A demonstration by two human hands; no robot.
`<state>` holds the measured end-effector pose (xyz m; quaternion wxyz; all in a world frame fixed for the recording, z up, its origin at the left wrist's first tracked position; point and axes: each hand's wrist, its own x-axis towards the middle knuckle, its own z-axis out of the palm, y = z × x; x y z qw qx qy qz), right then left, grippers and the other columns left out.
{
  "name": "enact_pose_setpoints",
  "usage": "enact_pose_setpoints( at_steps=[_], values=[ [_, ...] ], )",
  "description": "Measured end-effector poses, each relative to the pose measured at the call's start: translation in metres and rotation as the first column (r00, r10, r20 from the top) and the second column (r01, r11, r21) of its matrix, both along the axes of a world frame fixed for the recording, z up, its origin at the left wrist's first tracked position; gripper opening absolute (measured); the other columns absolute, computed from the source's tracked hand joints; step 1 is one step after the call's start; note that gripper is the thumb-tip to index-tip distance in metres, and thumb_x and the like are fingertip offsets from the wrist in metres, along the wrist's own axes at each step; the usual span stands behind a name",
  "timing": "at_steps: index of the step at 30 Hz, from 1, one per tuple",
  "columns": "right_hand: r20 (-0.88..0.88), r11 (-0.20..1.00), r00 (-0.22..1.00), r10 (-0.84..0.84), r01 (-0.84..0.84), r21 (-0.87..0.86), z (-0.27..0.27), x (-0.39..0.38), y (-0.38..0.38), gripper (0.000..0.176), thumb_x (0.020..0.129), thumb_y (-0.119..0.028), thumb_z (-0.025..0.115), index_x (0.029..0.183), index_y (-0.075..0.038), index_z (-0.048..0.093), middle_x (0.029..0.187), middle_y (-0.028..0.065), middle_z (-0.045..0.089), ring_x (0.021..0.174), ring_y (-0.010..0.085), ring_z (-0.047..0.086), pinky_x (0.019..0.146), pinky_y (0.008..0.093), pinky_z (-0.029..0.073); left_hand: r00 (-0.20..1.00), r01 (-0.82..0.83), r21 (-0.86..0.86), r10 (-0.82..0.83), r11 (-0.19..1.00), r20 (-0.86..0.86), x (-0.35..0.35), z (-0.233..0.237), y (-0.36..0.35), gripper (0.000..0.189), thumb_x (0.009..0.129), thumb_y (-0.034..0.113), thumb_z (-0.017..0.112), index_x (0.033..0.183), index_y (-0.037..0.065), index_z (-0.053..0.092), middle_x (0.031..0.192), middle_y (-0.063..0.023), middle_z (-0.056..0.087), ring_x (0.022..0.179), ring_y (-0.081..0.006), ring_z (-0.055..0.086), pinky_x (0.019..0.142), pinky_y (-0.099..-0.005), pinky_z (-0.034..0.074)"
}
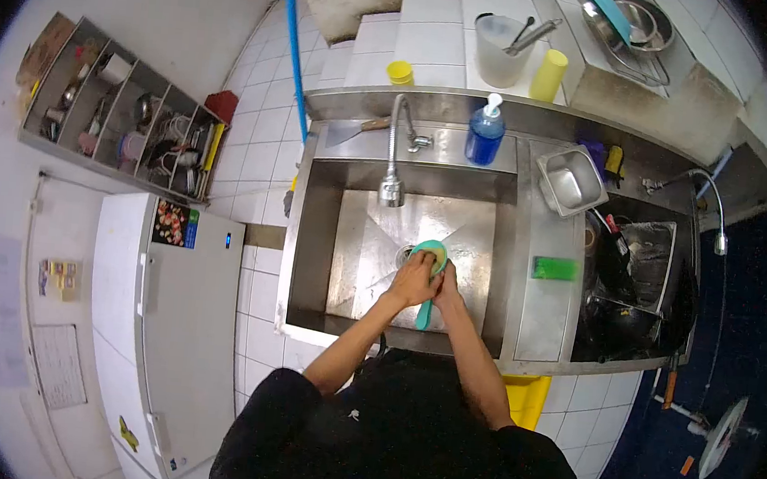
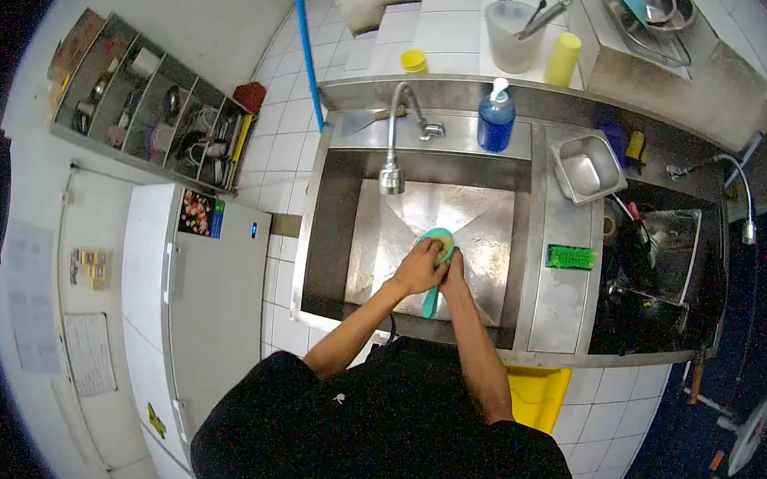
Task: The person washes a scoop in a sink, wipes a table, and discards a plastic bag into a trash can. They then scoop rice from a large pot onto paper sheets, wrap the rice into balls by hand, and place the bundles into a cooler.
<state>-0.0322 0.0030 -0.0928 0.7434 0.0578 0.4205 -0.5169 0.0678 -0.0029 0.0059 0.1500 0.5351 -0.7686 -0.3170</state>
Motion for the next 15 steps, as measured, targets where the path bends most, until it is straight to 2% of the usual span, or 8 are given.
enact_pose_setpoints(
  at_steps=[3, 5, 7, 8, 9, 11, 12, 15],
  values=[
    [-0.001, 0.997, 0.997, 0.078, -0.078, -0.015, -0.023, 0.010, -0.013, 0.038, 0.095, -0.045, 0.042, 0.099, -0.014, 0.062, 0.095, 0.0036, 0.065, 0.086, 0.0203, 0.063, 0.078, 0.0366, 0.055, 0.992, -0.014, 0.071, 0.004, 0.997, 0.129, 0.011, 0.000, -0.005, 0.042, 0.084, 0.030, 0.058, 0.109, -0.003, 0.054, 0.103, -0.0278, 0.060, 0.094, -0.0444, 0.059, 0.086, -0.0483, 0.048],
    [0.031, 0.999, 0.999, 0.038, -0.038, -0.007, -0.028, 0.018, -0.018, 0.043, 0.096, -0.050, 0.037, 0.096, -0.014, 0.062, 0.086, 0.0033, 0.062, 0.074, 0.0198, 0.059, 0.062, 0.0366, 0.051, 0.998, -0.035, 0.179, 0.024, 0.983, 0.065, 0.015, 0.016, -0.010, 0.043, 0.087, 0.027, 0.056, 0.114, -0.006, 0.052, 0.102, -0.0276, 0.060, 0.095, -0.0439, 0.059, 0.086, -0.0457, 0.048],
    [-0.017, 0.994, 0.995, 0.094, -0.095, -0.047, -0.012, 0.031, -0.014, 0.044, 0.097, -0.051, 0.036, 0.100, -0.014, 0.060, 0.087, 0.0026, 0.061, 0.073, 0.0193, 0.058, 0.062, 0.0357, 0.049, 0.835, -0.180, 0.552, 0.423, 0.814, -0.352, 0.023, 0.021, -0.024, 0.047, 0.091, 0.033, 0.053, 0.114, -0.007, 0.050, 0.104, -0.0285, 0.060, 0.097, -0.0438, 0.059, 0.086, -0.0450, 0.047],
    [-0.084, 0.998, 0.995, 0.052, -0.054, -0.026, -0.002, 0.042, -0.012, 0.043, 0.098, -0.050, 0.035, 0.101, -0.014, 0.059, 0.089, 0.0021, 0.061, 0.074, 0.0181, 0.058, 0.065, 0.0350, 0.049, 0.866, -0.189, 0.626, 0.429, 0.756, -0.257, 0.026, 0.028, -0.031, 0.056, 0.092, 0.041, 0.051, 0.117, -0.009, 0.049, 0.111, -0.0304, 0.057, 0.105, -0.0423, 0.056, 0.092, -0.0426, 0.044],
    [-0.152, 1.000, 0.988, 0.012, -0.013, -0.008, 0.008, 0.052, -0.013, 0.041, 0.098, -0.049, 0.035, 0.102, -0.015, 0.058, 0.091, 0.0017, 0.061, 0.076, 0.0169, 0.058, 0.067, 0.0343, 0.049, 0.866, -0.185, 0.620, 0.424, 0.762, -0.263, 0.030, 0.014, -0.033, 0.056, 0.092, 0.041, 0.051, 0.117, -0.009, 0.049, 0.111, -0.0304, 0.057, 0.105, -0.0423, 0.056, 0.092, -0.0426, 0.044],
    [-0.192, 0.999, 0.980, -0.048, 0.051, 0.009, 0.021, 0.057, -0.017, 0.037, 0.100, -0.045, 0.036, 0.107, -0.015, 0.057, 0.093, 0.0023, 0.060, 0.079, 0.0161, 0.058, 0.073, 0.0339, 0.049, 0.934, -0.274, 0.042, 0.276, 0.961, -0.229, 0.031, -0.037, -0.030, 0.059, 0.092, 0.046, 0.052, 0.120, -0.006, 0.047, 0.110, -0.0300, 0.058, 0.098, -0.0422, 0.059, 0.090, -0.0434, 0.045],
    [-0.199, 0.997, 0.978, -0.067, 0.057, -0.054, 0.013, 0.056, -0.016, 0.036, 0.099, -0.044, 0.038, 0.108, -0.015, 0.058, 0.095, 0.0032, 0.061, 0.083, 0.0167, 0.058, 0.076, 0.0344, 0.049, 0.913, -0.333, -0.242, 0.248, 0.911, -0.323, 0.029, -0.043, -0.026, 0.058, 0.087, 0.050, 0.059, 0.108, -0.003, 0.053, 0.095, -0.0300, 0.060, 0.073, -0.0482, 0.060, 0.069, -0.0506, 0.049],
    [-0.022, 0.974, 0.999, -0.046, 0.040, -0.222, -0.021, 0.046, -0.018, 0.036, 0.098, -0.044, 0.043, 0.105, -0.013, 0.059, 0.097, 0.0055, 0.061, 0.090, 0.0208, 0.060, 0.083, 0.0375, 0.049, 0.960, -0.136, 0.017, 0.136, 0.991, -0.244, 0.040, -0.003, -0.028, 0.051, 0.086, 0.048, 0.061, 0.095, -0.003, 0.060, 0.084, -0.0276, 0.062, 0.073, -0.0447, 0.061, 0.065, -0.0501, 0.047]
  ],
)
